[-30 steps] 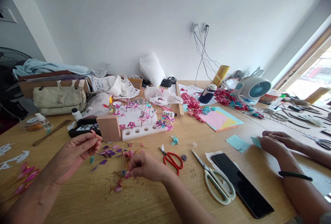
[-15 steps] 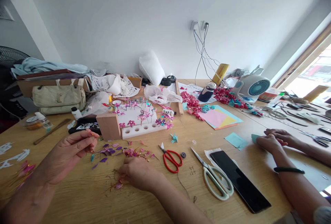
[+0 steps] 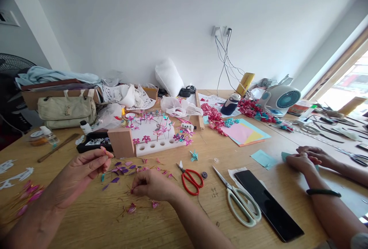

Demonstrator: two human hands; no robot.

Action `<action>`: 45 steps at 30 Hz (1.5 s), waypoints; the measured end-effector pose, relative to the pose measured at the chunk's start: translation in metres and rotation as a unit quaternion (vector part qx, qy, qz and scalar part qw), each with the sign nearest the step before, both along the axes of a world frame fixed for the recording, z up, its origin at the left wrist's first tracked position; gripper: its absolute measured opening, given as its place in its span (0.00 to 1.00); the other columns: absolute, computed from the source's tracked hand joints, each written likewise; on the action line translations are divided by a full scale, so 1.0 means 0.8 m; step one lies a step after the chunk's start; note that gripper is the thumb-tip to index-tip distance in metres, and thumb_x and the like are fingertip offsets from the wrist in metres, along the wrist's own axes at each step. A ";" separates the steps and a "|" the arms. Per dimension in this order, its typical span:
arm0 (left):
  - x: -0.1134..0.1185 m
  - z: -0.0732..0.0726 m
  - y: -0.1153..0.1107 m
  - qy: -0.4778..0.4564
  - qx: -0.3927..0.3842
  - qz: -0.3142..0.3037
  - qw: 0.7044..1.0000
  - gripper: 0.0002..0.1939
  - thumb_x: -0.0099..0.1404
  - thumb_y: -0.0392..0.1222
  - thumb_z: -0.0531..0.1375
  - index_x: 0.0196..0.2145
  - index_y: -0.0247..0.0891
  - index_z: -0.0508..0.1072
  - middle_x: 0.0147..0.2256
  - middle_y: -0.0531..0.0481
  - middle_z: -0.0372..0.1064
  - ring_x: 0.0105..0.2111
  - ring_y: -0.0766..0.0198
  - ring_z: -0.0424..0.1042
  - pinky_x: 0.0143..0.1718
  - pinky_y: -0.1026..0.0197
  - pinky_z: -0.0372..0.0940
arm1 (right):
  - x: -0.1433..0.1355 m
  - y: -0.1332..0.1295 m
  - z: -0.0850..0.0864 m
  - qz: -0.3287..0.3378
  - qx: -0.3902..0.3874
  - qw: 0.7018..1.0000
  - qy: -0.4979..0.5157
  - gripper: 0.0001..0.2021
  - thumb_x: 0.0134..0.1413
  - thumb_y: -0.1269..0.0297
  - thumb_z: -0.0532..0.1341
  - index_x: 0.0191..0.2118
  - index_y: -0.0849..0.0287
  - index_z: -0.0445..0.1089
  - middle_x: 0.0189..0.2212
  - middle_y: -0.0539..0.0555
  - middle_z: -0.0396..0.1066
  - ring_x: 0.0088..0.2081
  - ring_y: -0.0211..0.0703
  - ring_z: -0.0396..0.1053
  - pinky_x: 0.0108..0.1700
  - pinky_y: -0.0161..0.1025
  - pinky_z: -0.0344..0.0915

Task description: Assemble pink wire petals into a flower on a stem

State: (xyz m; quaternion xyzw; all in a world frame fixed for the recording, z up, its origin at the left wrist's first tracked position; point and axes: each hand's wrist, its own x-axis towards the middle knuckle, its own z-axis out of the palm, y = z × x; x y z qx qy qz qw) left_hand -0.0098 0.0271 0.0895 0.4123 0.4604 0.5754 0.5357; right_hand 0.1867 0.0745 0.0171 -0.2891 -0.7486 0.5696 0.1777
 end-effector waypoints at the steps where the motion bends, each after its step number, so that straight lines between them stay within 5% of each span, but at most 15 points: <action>1: 0.000 -0.001 0.000 -0.003 -0.001 -0.001 1.000 0.04 0.48 0.38 0.66 0.24 0.36 0.77 0.23 0.54 0.71 0.24 0.71 0.64 0.27 0.70 0.61 | 0.000 0.002 0.000 -0.004 -0.043 0.999 0.032 0.05 0.44 0.67 0.62 0.24 0.62 0.66 0.18 0.45 0.62 0.20 0.32 0.58 0.24 0.30 0.54; 6: 0.000 -0.007 0.004 -0.014 -0.014 -0.023 1.000 0.04 0.49 0.38 0.66 0.25 0.36 0.77 0.22 0.54 0.70 0.24 0.70 0.65 0.28 0.69 0.61 | 0.000 0.008 0.002 -0.019 -0.222 0.958 0.178 0.17 0.42 0.51 0.63 0.25 0.61 0.61 0.20 0.48 0.63 0.20 0.32 0.62 0.21 0.29 0.54; 17: 0.012 -0.029 0.008 0.045 -0.064 -0.106 0.991 0.04 0.53 0.40 0.63 0.27 0.39 0.78 0.32 0.49 0.74 0.36 0.61 0.67 0.38 0.62 0.60 | 0.002 0.010 0.012 -0.035 -0.393 0.864 0.314 0.17 0.36 0.59 0.69 0.24 0.62 0.60 0.19 0.47 0.63 0.18 0.29 0.59 0.19 0.27 0.49; 21: 0.019 -0.033 0.008 0.072 -0.059 -0.143 0.985 0.05 0.54 0.40 0.62 0.28 0.40 0.78 0.36 0.47 0.74 0.39 0.57 0.67 0.39 0.61 0.59 | 0.001 0.011 0.021 -0.037 -0.411 0.850 0.328 0.15 0.39 0.61 0.67 0.25 0.62 0.60 0.16 0.46 0.61 0.17 0.28 0.55 0.18 0.27 0.44; 27: 0.025 -0.042 0.008 0.059 -0.054 -0.162 0.984 0.03 0.52 0.39 0.63 0.24 0.39 0.77 0.28 0.50 0.72 0.33 0.60 0.65 0.35 0.62 0.58 | -0.007 0.011 0.029 -0.024 -0.426 0.844 0.324 0.14 0.41 0.64 0.66 0.22 0.62 0.58 0.13 0.43 0.55 0.13 0.26 0.45 0.16 0.27 0.36; 35: 0.025 -0.041 0.009 0.075 -0.048 -0.156 0.984 0.04 0.52 0.39 0.62 0.24 0.38 0.78 0.25 0.50 0.71 0.28 0.63 0.64 0.30 0.65 0.58 | 0.019 0.025 0.042 -0.066 -0.415 0.832 0.362 0.13 0.41 0.65 0.64 0.22 0.61 0.56 0.14 0.42 0.52 0.15 0.26 0.46 0.16 0.25 0.36; 41: 0.021 -0.022 0.010 0.128 -0.042 -0.095 0.986 0.04 0.49 0.41 0.64 0.22 0.39 0.78 0.33 0.48 0.74 0.34 0.58 0.68 0.34 0.63 0.61 | 0.028 0.025 0.058 -0.105 -0.380 0.835 0.384 0.12 0.38 0.67 0.67 0.24 0.62 0.61 0.21 0.48 0.66 0.19 0.27 0.59 0.16 0.23 0.42; 45: 0.015 -0.014 0.006 0.076 -0.039 -0.003 0.996 0.06 0.47 0.44 0.66 0.24 0.41 0.79 0.31 0.50 0.75 0.36 0.58 0.69 0.39 0.61 0.62 | 0.017 0.019 0.063 -0.105 -0.364 0.849 0.369 0.13 0.39 0.65 0.68 0.22 0.64 0.63 0.18 0.50 0.68 0.17 0.28 0.61 0.15 0.24 0.45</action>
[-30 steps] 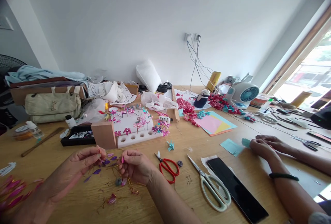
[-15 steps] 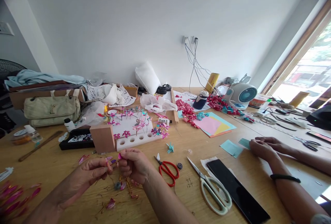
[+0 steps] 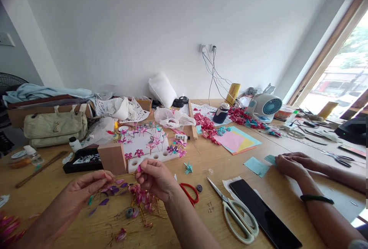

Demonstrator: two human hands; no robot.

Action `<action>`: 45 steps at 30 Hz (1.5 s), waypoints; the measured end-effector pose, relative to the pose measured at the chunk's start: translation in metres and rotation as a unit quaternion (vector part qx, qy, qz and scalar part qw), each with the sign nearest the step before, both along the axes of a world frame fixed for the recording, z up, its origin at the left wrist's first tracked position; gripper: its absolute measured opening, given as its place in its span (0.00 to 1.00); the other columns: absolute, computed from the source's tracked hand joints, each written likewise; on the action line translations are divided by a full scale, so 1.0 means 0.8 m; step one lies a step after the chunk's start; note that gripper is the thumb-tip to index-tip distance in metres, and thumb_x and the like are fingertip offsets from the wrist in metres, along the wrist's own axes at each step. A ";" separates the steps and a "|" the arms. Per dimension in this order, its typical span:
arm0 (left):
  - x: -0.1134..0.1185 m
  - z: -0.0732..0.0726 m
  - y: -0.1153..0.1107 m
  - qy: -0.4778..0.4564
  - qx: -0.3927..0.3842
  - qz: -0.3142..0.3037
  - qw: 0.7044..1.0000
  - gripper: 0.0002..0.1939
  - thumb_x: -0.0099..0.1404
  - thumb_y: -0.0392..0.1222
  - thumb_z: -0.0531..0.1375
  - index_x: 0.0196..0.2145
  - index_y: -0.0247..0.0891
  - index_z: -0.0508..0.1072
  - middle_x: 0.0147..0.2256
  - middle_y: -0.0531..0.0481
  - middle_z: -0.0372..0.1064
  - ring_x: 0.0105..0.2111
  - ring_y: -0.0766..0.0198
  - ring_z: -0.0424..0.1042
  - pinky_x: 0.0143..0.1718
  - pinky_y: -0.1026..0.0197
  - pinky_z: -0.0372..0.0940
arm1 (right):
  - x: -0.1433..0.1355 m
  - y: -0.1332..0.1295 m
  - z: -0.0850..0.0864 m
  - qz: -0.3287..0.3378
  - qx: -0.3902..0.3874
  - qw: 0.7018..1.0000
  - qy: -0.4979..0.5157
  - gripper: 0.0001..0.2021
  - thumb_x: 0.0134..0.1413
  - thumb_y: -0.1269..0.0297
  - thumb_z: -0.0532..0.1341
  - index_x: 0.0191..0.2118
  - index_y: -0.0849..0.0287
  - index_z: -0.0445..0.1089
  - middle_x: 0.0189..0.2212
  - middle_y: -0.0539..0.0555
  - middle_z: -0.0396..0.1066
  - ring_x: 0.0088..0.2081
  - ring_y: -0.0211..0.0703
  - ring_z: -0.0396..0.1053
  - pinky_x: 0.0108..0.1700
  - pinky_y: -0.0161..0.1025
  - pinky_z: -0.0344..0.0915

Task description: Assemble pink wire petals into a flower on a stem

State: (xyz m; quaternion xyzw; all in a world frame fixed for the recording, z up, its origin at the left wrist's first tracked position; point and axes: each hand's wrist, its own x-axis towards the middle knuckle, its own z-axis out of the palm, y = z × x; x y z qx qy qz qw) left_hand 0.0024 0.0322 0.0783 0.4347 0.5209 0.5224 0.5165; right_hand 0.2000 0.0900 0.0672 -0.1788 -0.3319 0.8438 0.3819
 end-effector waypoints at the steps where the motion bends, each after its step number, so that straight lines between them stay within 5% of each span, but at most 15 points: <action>1: 0.000 0.000 -0.001 -0.015 0.002 0.014 1.000 0.06 0.46 0.44 0.66 0.25 0.41 0.79 0.30 0.50 0.76 0.36 0.58 0.70 0.40 0.61 0.62 | -0.004 -0.002 0.001 0.003 0.003 1.000 -0.005 0.13 0.38 0.64 0.68 0.22 0.65 0.63 0.18 0.50 0.69 0.16 0.28 0.61 0.15 0.24 0.46; 7: 0.014 -0.010 -0.005 -0.036 0.034 0.011 0.999 0.07 0.45 0.44 0.67 0.24 0.41 0.79 0.29 0.49 0.77 0.34 0.57 0.70 0.39 0.61 0.63 | -0.033 -0.022 0.008 0.005 0.015 0.999 -0.028 0.15 0.36 0.61 0.69 0.21 0.64 0.63 0.18 0.51 0.70 0.14 0.29 0.61 0.13 0.25 0.44; 21: 0.019 -0.015 -0.006 0.043 0.056 -0.002 0.997 0.08 0.48 0.46 0.65 0.20 0.39 0.76 0.20 0.54 0.65 0.23 0.64 0.61 0.24 0.65 0.57 | -0.065 -0.047 0.002 -0.183 0.030 0.979 -0.081 0.15 0.38 0.58 0.65 0.22 0.61 0.59 0.15 0.45 0.62 0.13 0.26 0.51 0.13 0.26 0.43; 26: 0.019 -0.012 -0.006 -0.043 0.013 -0.015 0.999 0.08 0.48 0.46 0.65 0.21 0.39 0.76 0.20 0.54 0.66 0.23 0.66 0.61 0.24 0.66 0.58 | -0.058 -0.049 -0.001 -0.183 0.135 0.966 -0.122 0.13 0.49 0.54 0.58 0.29 0.60 0.60 0.20 0.46 0.63 0.14 0.28 0.54 0.15 0.27 0.48; 28: 0.016 -0.012 -0.005 -0.121 -0.011 -0.020 0.992 0.07 0.45 0.44 0.67 0.20 0.38 0.76 0.18 0.55 0.65 0.20 0.68 0.60 0.23 0.66 0.57 | -0.050 -0.049 0.001 -0.218 0.268 0.924 -0.168 0.10 0.51 0.59 0.57 0.37 0.58 0.61 0.27 0.50 0.67 0.19 0.31 0.60 0.18 0.28 0.54; 32: 0.016 -0.015 -0.004 -0.209 -0.025 -0.053 0.976 0.07 0.44 0.40 0.69 0.20 0.36 0.76 0.16 0.55 0.64 0.19 0.70 0.60 0.23 0.67 0.58 | -0.035 -0.046 0.003 -0.271 0.567 0.731 -0.266 0.10 0.53 0.73 0.54 0.42 0.56 0.64 0.37 0.55 0.69 0.33 0.38 0.67 0.32 0.33 0.63; 34: 0.018 -0.018 -0.003 -0.223 -0.033 -0.072 0.972 0.06 0.45 0.40 0.68 0.20 0.35 0.76 0.16 0.54 0.64 0.19 0.70 0.60 0.23 0.67 0.58 | -0.031 -0.043 0.004 -0.276 0.628 0.672 -0.280 0.10 0.55 0.74 0.51 0.40 0.57 0.65 0.35 0.56 0.70 0.35 0.39 0.67 0.36 0.35 0.63; 41: 0.026 -0.022 -0.004 -0.183 -0.018 -0.073 0.980 0.06 0.46 0.41 0.67 0.20 0.36 0.77 0.16 0.54 0.65 0.19 0.69 0.60 0.21 0.66 0.56 | -0.025 -0.039 0.007 -0.272 0.684 0.582 -0.346 0.09 0.58 0.71 0.51 0.34 0.60 0.68 0.28 0.55 0.70 0.29 0.38 0.64 0.31 0.33 0.61; 45: 0.029 -0.019 -0.006 -0.142 -0.012 -0.066 0.988 0.07 0.47 0.44 0.66 0.21 0.37 0.78 0.19 0.53 0.67 0.21 0.68 0.60 0.23 0.65 0.56 | -0.023 -0.040 0.010 -0.268 0.690 0.559 -0.374 0.11 0.59 0.70 0.50 0.32 0.60 0.68 0.27 0.55 0.69 0.28 0.39 0.63 0.30 0.33 0.59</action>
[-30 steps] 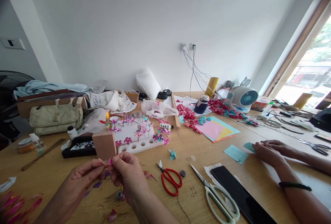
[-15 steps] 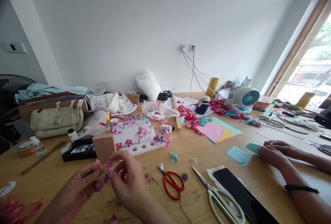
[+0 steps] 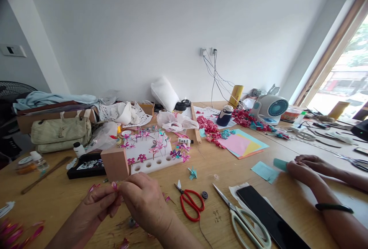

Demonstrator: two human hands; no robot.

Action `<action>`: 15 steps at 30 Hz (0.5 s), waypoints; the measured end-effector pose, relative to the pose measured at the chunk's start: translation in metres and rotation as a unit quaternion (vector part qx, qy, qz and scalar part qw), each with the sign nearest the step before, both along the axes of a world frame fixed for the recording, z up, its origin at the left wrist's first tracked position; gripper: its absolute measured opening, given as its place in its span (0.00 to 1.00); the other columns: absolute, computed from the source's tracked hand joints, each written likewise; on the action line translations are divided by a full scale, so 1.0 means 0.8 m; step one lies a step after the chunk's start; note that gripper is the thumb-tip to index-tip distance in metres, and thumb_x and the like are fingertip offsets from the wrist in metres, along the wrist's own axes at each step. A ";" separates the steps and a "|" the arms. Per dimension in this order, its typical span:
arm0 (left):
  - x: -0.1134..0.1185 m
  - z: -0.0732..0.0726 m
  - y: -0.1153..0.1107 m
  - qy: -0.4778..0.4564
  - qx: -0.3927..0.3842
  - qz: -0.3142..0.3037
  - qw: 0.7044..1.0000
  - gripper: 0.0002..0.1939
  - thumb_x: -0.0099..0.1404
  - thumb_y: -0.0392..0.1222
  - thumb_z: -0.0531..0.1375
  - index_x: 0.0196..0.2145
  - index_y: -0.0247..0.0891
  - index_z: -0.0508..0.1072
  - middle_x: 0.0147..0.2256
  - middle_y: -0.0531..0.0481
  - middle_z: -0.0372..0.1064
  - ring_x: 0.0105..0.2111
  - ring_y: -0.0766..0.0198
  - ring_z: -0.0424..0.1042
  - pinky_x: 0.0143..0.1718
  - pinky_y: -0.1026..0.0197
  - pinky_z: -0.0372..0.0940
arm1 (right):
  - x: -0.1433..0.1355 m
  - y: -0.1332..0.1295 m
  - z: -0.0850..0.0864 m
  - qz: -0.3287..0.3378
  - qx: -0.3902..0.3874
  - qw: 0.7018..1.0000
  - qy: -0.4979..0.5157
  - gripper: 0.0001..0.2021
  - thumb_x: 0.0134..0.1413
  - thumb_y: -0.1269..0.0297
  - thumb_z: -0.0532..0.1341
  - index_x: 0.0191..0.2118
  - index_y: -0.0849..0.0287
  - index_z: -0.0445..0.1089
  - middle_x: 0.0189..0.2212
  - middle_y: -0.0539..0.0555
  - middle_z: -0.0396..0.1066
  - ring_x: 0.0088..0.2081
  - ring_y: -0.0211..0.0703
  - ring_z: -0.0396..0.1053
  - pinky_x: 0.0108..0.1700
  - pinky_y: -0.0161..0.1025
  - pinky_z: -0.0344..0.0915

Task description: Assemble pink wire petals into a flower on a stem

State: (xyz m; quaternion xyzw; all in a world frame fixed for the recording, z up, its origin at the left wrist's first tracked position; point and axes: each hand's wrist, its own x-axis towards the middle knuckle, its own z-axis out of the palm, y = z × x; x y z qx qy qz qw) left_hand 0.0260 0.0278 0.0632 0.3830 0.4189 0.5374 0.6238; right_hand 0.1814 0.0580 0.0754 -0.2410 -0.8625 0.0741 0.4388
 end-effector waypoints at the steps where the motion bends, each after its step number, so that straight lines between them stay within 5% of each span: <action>1: 0.001 0.001 0.000 0.003 0.002 0.005 1.000 0.07 0.47 0.45 0.66 0.21 0.38 0.78 0.19 0.53 0.67 0.21 0.67 0.60 0.24 0.64 0.56 | 0.000 0.000 0.000 0.000 -0.002 1.000 0.000 0.11 0.59 0.70 0.50 0.32 0.60 0.68 0.27 0.55 0.69 0.28 0.39 0.63 0.29 0.33 0.59; 6: 0.004 0.000 -0.001 0.008 0.024 -0.009 1.000 0.08 0.48 0.45 0.65 0.21 0.37 0.77 0.20 0.52 0.68 0.26 0.65 0.63 0.30 0.63 0.59 | -0.001 0.000 -0.001 0.011 -0.007 1.000 0.023 0.11 0.59 0.70 0.49 0.32 0.61 0.68 0.26 0.55 0.68 0.27 0.38 0.63 0.29 0.33 0.59; 15: 0.002 -0.012 0.002 -0.036 -0.008 -0.016 0.999 0.08 0.48 0.44 0.66 0.26 0.38 0.79 0.19 0.53 0.67 0.22 0.68 0.61 0.26 0.65 0.58 | -0.005 0.003 -0.014 0.000 0.003 0.998 0.063 0.08 0.57 0.71 0.51 0.31 0.61 0.66 0.25 0.54 0.69 0.27 0.37 0.64 0.29 0.31 0.60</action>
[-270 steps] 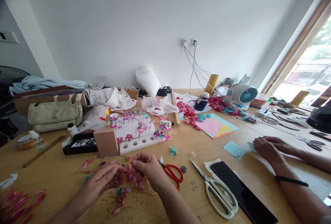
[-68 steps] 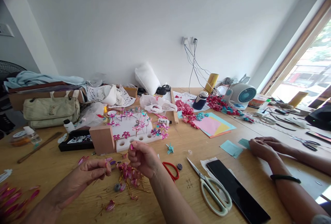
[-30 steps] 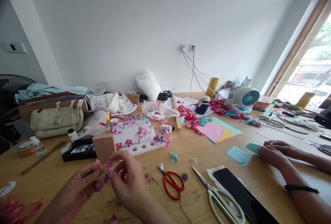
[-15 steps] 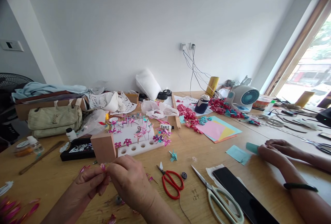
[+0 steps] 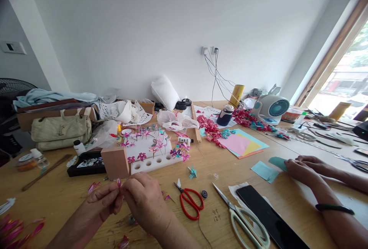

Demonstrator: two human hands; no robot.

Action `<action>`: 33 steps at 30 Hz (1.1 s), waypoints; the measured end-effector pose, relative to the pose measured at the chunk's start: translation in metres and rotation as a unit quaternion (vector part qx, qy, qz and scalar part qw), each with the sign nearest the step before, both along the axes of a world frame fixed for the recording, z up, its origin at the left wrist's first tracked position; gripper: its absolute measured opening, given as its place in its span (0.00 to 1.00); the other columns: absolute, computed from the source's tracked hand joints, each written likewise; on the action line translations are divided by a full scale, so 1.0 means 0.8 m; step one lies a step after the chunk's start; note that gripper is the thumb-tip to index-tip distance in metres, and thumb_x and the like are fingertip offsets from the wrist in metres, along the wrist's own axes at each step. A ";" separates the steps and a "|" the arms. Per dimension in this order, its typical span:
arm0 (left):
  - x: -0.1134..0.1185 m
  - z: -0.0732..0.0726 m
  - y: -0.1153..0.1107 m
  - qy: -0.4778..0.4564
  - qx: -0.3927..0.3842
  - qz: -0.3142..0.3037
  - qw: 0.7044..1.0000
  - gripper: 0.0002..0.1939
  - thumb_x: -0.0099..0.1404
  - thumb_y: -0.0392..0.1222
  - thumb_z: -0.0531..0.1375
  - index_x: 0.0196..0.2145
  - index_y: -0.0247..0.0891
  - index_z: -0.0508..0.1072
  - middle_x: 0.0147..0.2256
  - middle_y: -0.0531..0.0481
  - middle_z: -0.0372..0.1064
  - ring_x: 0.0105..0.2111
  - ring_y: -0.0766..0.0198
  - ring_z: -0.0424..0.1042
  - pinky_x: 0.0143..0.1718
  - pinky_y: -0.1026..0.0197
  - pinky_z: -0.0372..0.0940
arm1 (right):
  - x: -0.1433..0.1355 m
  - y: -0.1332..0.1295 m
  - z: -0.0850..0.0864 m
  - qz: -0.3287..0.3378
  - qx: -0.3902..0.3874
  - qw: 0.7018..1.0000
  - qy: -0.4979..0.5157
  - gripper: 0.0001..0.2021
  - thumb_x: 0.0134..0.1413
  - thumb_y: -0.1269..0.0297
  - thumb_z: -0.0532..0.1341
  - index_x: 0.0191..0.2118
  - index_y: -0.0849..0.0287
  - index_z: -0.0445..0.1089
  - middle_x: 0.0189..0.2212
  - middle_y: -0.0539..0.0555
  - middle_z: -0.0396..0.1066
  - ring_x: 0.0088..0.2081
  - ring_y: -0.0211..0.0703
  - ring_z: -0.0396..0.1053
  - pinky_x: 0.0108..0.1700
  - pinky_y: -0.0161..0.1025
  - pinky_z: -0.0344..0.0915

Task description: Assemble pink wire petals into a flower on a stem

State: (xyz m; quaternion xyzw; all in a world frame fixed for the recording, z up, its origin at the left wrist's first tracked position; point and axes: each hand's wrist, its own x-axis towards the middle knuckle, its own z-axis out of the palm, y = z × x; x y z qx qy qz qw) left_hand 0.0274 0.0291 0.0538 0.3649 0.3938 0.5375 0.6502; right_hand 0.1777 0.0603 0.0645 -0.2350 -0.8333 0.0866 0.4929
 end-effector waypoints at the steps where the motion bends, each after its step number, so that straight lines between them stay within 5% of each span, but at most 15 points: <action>1: 0.000 -0.001 0.000 0.000 0.000 -0.001 1.000 0.08 0.49 0.44 0.66 0.26 0.37 0.79 0.19 0.53 0.67 0.22 0.68 0.61 0.25 0.66 0.57 | 0.000 0.000 -0.001 -0.001 -0.001 1.000 -0.002 0.08 0.57 0.71 0.52 0.30 0.61 0.66 0.25 0.54 0.69 0.27 0.37 0.64 0.29 0.31 0.60; 12: -0.004 -0.011 0.001 -0.008 0.014 0.001 1.000 0.08 0.50 0.44 0.65 0.23 0.35 0.76 0.16 0.56 0.62 0.20 0.71 0.56 0.21 0.68 0.53 | -0.004 -0.001 -0.002 0.006 -0.064 0.998 0.027 0.06 0.55 0.70 0.54 0.28 0.60 0.65 0.23 0.51 0.68 0.26 0.36 0.63 0.28 0.30 0.59; 26: 0.007 -0.013 -0.002 -0.128 -0.048 -0.037 0.990 0.10 0.50 0.42 0.66 0.20 0.34 0.71 0.14 0.58 0.56 0.16 0.74 0.51 0.17 0.69 0.48 | 0.003 -0.002 -0.009 0.017 0.094 0.995 -0.040 0.07 0.57 0.76 0.50 0.34 0.62 0.63 0.30 0.55 0.71 0.30 0.38 0.64 0.32 0.34 0.62; 33: 0.004 -0.013 -0.003 -0.117 -0.031 -0.040 0.992 0.10 0.52 0.40 0.64 0.19 0.34 0.71 0.14 0.57 0.57 0.16 0.73 0.51 0.18 0.69 0.49 | 0.002 -0.011 -0.001 0.027 0.019 0.999 -0.018 0.07 0.57 0.75 0.51 0.37 0.60 0.64 0.31 0.55 0.71 0.32 0.38 0.65 0.35 0.34 0.63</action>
